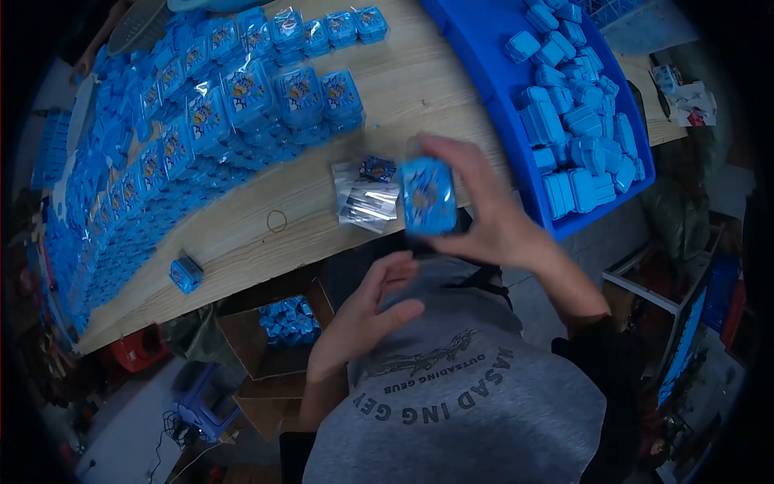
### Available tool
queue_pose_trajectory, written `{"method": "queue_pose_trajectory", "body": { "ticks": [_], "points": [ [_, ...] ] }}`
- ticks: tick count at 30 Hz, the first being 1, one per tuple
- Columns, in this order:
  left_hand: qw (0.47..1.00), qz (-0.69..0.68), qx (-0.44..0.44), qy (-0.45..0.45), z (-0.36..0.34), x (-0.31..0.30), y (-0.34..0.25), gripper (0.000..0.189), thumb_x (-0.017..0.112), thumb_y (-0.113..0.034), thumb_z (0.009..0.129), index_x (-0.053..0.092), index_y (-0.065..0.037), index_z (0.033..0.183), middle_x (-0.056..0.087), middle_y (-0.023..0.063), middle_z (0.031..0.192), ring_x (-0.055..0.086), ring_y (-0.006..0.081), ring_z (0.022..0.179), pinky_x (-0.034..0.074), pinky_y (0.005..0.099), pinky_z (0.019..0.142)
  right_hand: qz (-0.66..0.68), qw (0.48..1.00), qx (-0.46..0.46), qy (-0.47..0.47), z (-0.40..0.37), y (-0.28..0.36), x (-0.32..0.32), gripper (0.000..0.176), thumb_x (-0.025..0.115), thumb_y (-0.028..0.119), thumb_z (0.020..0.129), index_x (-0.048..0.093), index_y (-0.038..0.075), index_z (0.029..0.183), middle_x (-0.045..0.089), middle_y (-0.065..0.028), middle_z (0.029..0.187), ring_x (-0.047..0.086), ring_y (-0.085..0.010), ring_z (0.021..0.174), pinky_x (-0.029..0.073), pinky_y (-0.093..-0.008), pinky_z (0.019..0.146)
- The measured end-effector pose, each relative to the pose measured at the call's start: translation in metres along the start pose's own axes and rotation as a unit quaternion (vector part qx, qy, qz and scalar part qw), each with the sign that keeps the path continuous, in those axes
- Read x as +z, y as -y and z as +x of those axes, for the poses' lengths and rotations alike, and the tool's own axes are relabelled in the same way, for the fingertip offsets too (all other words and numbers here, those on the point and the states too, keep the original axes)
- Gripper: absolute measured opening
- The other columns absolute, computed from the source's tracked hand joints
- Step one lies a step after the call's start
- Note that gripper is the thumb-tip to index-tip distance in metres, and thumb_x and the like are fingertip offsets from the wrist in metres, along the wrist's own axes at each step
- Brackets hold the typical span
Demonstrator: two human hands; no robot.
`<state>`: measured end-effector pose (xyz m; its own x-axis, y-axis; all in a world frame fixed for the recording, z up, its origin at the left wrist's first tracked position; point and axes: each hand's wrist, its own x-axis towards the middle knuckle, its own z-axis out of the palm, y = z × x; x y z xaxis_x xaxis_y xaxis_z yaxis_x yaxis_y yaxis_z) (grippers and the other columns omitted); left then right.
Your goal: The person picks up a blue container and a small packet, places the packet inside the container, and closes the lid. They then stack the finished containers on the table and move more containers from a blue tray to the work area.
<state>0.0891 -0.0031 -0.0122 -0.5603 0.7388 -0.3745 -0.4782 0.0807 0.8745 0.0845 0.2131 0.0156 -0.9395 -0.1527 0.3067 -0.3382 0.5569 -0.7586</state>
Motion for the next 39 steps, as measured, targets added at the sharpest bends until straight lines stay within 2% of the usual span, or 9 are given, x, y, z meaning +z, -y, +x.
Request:
{"method": "queue_pose_trajectory", "body": {
  "ticks": [4, 7, 11, 19, 24, 27, 28, 34, 39],
  "points": [
    [0.863, 0.468, -0.157, -0.112, 0.008, -0.033, 0.05, 0.04, 0.057, -0.023, 0.084, 0.049, 0.002, 0.114, 0.053, 0.0221, 0.111, 0.045, 0.036, 0.111, 0.035, 0.0414, 0.094, -0.118, 0.991, 0.054, -0.012, 0.063, -0.084, -0.04, 0.084, 0.07, 0.003, 0.062, 0.026, 0.006, 0.134, 0.039, -0.0193, 0.124, 0.045, -0.0335, 0.111, 0.04, -0.0368, 0.094],
    [0.795, 0.56, 0.006, -0.235, 0.038, -0.051, 0.119, 0.035, 0.054, -0.023, 0.084, 0.053, 0.003, 0.108, 0.051, 0.0264, 0.111, 0.043, 0.0437, 0.108, 0.036, 0.0453, 0.09, -0.225, 0.969, 0.097, -0.018, 0.13, -0.172, -0.038, 0.08, 0.07, 0.004, 0.064, 0.028, 0.005, 0.132, 0.042, -0.0223, 0.121, 0.048, -0.035, 0.109, 0.043, -0.037, 0.09],
    [0.758, 0.594, -0.021, -0.269, 0.064, -0.073, 0.174, 0.032, 0.052, -0.021, 0.084, 0.054, 0.0, 0.109, 0.054, 0.0234, 0.108, 0.049, 0.0422, 0.102, 0.04, 0.045, 0.086, -0.216, 0.959, 0.183, -0.024, 0.18, -0.208, -0.027, 0.072, 0.067, 0.005, 0.068, 0.031, 0.004, 0.13, 0.046, -0.0243, 0.118, 0.048, -0.0374, 0.108, 0.041, -0.0387, 0.091],
    [0.83, 0.488, -0.11, -0.248, 0.043, -0.103, 0.194, 0.037, 0.048, -0.034, 0.086, 0.054, -0.006, 0.11, 0.055, 0.023, 0.109, 0.051, 0.0406, 0.101, 0.044, 0.0456, 0.079, -0.246, 0.966, 0.02, -0.078, 0.14, -0.203, -0.075, 0.063, 0.055, 0.001, 0.074, 0.033, 0.009, 0.132, 0.041, -0.0209, 0.128, 0.041, -0.0345, 0.118, 0.035, -0.039, 0.097],
    [0.832, 0.398, -0.222, -0.316, 0.044, -0.046, 0.077, 0.035, 0.05, -0.031, 0.086, 0.054, -0.004, 0.107, 0.057, 0.0245, 0.102, 0.055, 0.0424, 0.092, 0.045, 0.0457, 0.073, -0.367, 0.929, 0.041, 0.022, 0.08, -0.247, -0.178, 0.073, 0.049, -0.008, 0.069, 0.032, 0.016, 0.135, 0.031, -0.0163, 0.139, 0.027, -0.0295, 0.13, 0.027, -0.0379, 0.104],
    [0.821, 0.373, 0.098, -0.421, 0.03, -0.094, 0.191, 0.025, 0.054, -0.016, 0.085, 0.054, 0.001, 0.104, 0.057, 0.0253, 0.097, 0.056, 0.0405, 0.089, 0.047, 0.0407, 0.069, -0.286, 0.911, 0.213, 0.208, 0.056, -0.29, -0.2, 0.079, 0.051, -0.01, 0.064, 0.031, 0.016, 0.136, 0.03, -0.0161, 0.139, 0.027, -0.0303, 0.13, 0.029, -0.0395, 0.103],
    [0.82, 0.359, 0.069, -0.441, 0.023, -0.092, 0.185, 0.023, 0.055, -0.014, 0.085, 0.054, 0.001, 0.102, 0.059, 0.0223, 0.093, 0.058, 0.0363, 0.085, 0.047, 0.0382, 0.069, -0.365, 0.904, 0.077, 0.209, 0.042, -0.325, -0.209, 0.077, 0.052, -0.01, 0.063, 0.033, 0.012, 0.135, 0.036, -0.0172, 0.135, 0.035, -0.0311, 0.125, 0.031, -0.0379, 0.102],
    [0.911, -0.13, 0.04, -0.39, -0.045, -0.053, 0.089, 0.007, 0.054, -0.006, 0.087, 0.054, -0.001, 0.092, 0.06, 0.0053, 0.08, 0.056, 0.0095, 0.075, 0.044, 0.0224, 0.065, -0.431, 0.885, 0.145, 0.104, 0.042, -0.384, -0.259, 0.053, 0.059, 0.009, 0.076, 0.042, 0.005, 0.127, 0.049, -0.0168, 0.122, 0.046, -0.0297, 0.116, 0.036, -0.0352, 0.097],
    [0.892, -0.179, 0.129, -0.393, -0.061, -0.057, 0.023, 0.008, 0.055, -0.005, 0.085, 0.056, -0.001, 0.092, 0.062, 0.0069, 0.078, 0.058, 0.0107, 0.07, 0.047, 0.0219, 0.066, -0.262, 0.953, 0.151, -0.037, 0.068, -0.136, -0.187, 0.052, 0.06, 0.03, 0.083, 0.043, 0.004, 0.125, 0.051, -0.0126, 0.119, 0.049, -0.0226, 0.11, 0.038, -0.034, 0.094]
  ]
}}
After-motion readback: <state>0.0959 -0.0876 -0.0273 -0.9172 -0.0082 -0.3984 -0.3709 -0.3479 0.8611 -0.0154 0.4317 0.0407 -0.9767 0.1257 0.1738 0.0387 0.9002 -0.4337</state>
